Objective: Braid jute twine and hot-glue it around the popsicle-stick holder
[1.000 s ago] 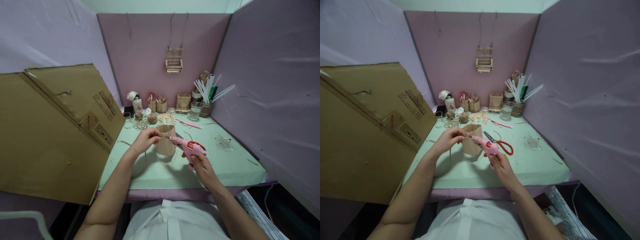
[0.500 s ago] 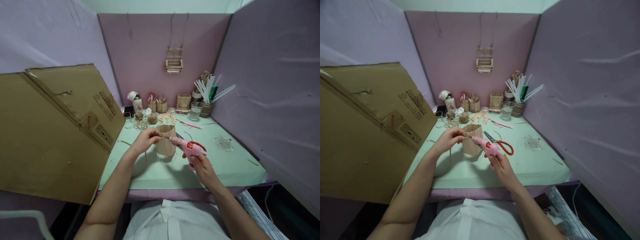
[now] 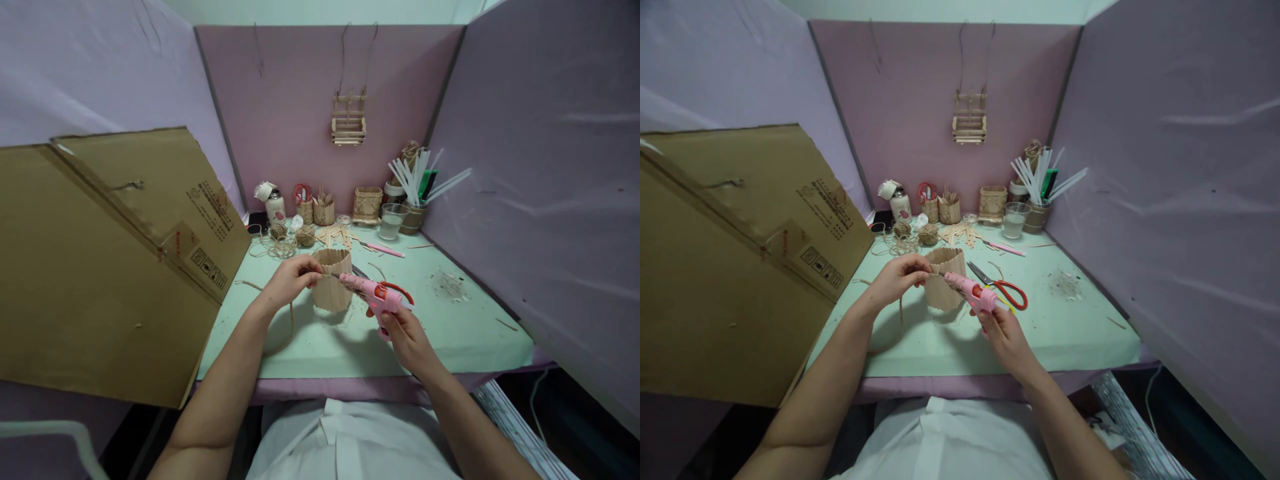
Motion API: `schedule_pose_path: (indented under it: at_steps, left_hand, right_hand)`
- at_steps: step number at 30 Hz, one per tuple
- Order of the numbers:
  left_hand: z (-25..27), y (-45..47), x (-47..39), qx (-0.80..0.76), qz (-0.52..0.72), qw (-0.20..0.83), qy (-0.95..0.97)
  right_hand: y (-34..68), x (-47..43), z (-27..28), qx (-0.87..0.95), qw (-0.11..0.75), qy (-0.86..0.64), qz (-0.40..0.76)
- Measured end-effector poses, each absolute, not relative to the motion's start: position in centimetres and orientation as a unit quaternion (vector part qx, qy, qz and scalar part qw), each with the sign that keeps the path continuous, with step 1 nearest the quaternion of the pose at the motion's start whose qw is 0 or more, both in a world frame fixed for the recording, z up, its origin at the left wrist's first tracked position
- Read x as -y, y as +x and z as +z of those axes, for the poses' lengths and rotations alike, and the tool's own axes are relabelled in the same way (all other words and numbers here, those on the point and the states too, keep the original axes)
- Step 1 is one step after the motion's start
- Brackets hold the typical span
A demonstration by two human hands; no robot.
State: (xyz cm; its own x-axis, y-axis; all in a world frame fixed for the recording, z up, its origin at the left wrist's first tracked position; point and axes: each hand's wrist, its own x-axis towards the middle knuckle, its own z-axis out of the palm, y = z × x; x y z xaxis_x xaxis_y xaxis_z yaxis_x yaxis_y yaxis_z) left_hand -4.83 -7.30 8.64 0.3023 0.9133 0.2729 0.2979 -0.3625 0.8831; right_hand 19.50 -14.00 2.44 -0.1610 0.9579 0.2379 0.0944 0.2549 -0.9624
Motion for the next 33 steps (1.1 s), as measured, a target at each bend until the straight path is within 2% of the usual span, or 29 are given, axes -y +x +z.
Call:
schedule_pose_path:
  at_steps: [15,21,24,27,30,33]
  left_hand:
    - [8.8,-4.8,7.4,-0.423,0.411,0.375,0.715]
    - [8.4,-5.0,7.5,-0.417,0.411,0.366,0.723]
    - [7.6,-5.0,7.7,-0.412,0.416,0.333,0.739]
    - [6.7,-4.8,8.0,-0.399,0.417,0.279,0.768]
    - [5.7,-4.4,8.6,-0.384,0.422,0.230,0.788]
    - [4.7,-4.1,9.5,-0.381,0.435,0.205,0.790]
  right_hand:
    - [19.4,14.2,2.9,0.624,0.490,-0.425,0.436]
    - [20.1,14.7,2.0,0.651,0.498,-0.421,0.388]
    - [21.5,14.2,2.2,0.653,0.530,-0.438,0.318]
    - [24.1,12.1,2.3,0.667,0.537,-0.485,0.177]
    - [27.4,9.0,1.4,0.681,0.459,-0.571,0.017]
    - [30.0,6.8,-0.4,0.684,0.322,-0.653,-0.053]
